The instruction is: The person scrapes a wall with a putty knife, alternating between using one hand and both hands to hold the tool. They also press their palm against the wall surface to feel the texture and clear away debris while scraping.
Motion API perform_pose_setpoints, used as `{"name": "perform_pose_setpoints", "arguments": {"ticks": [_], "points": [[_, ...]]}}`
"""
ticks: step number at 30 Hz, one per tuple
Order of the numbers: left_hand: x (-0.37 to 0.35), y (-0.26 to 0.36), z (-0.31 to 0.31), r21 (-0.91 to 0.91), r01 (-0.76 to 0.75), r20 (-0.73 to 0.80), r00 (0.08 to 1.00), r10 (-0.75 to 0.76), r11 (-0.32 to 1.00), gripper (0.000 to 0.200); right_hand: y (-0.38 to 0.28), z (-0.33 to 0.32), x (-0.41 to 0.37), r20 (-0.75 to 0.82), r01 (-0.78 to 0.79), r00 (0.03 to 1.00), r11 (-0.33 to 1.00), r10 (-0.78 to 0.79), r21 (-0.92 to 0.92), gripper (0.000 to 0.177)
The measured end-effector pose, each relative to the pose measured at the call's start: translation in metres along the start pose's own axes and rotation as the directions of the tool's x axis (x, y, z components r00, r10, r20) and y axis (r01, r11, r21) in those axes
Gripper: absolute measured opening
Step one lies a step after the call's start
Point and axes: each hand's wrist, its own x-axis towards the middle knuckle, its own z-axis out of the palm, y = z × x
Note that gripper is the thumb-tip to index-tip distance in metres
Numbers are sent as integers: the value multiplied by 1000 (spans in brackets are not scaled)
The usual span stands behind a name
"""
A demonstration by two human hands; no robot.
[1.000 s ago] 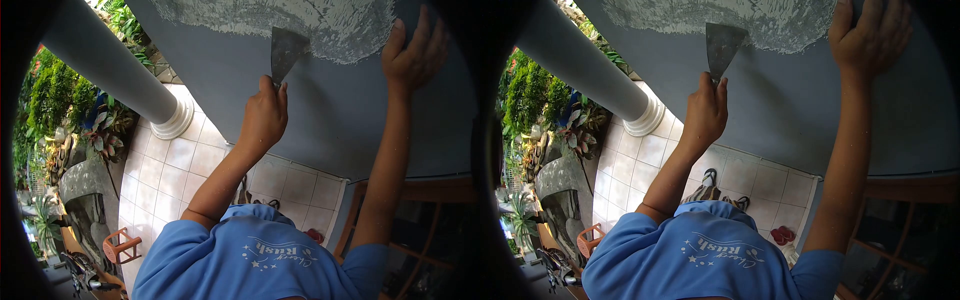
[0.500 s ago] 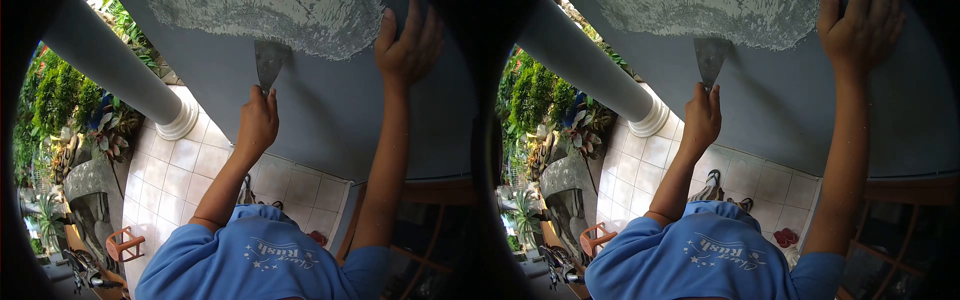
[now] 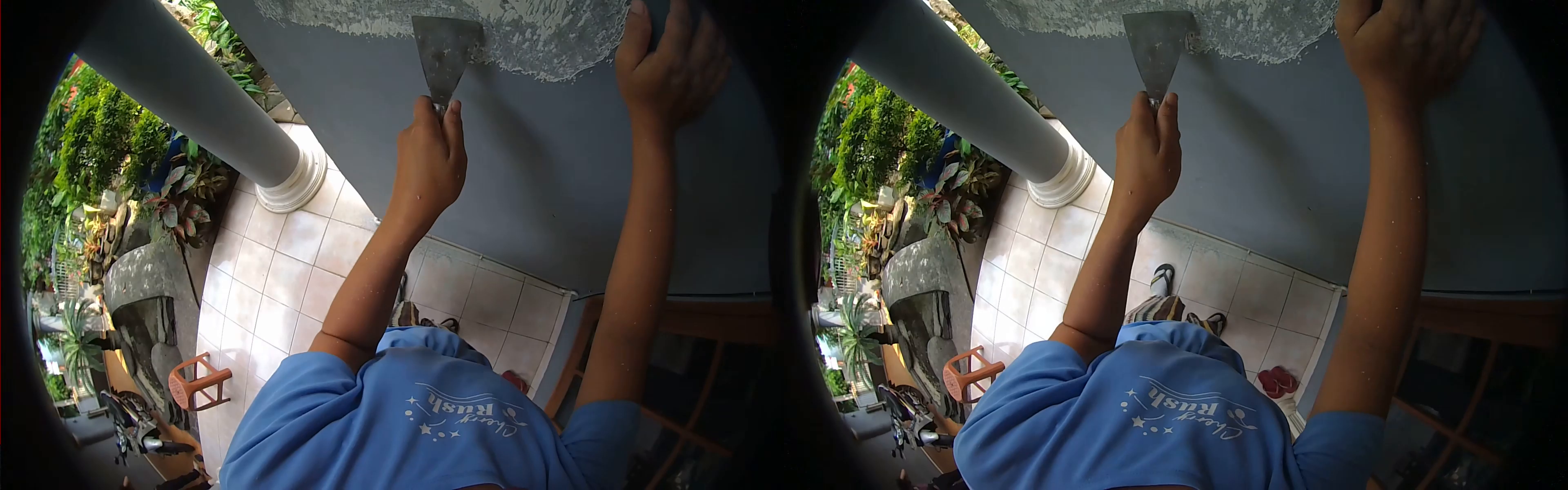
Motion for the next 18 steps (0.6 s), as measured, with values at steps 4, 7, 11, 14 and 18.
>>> {"name": "perform_pose_setpoints", "arguments": {"ticks": [4, 7, 11, 14, 18], "points": [[-10, -18, 10, -2, 7, -11, 1000, -8, 1000, 39, 3, 5, 1, -15, 15, 1000, 999, -16, -32, 52], [-7, -14, 8, -30, 42, 11, 999, -42, 999, 41, 3, 5, -4, -23, 24, 999, 998, -25, -53, 52], [0, 3, 5, -160, 87, 18, 996, -85, 983, 42, -3, 3, 1, -38, -13, 999, 1000, 14, 10, 51], [-12, -15, 9, -86, 81, 30, 996, -79, 993, 44, 1, 3, 4, -44, -9, 999, 1000, 9, 2, 51], [-9, -15, 13, -33, 111, 24, 994, -110, 993, 42, 1, 5, 0, -40, 13, 999, 997, -16, -74, 51]]}}
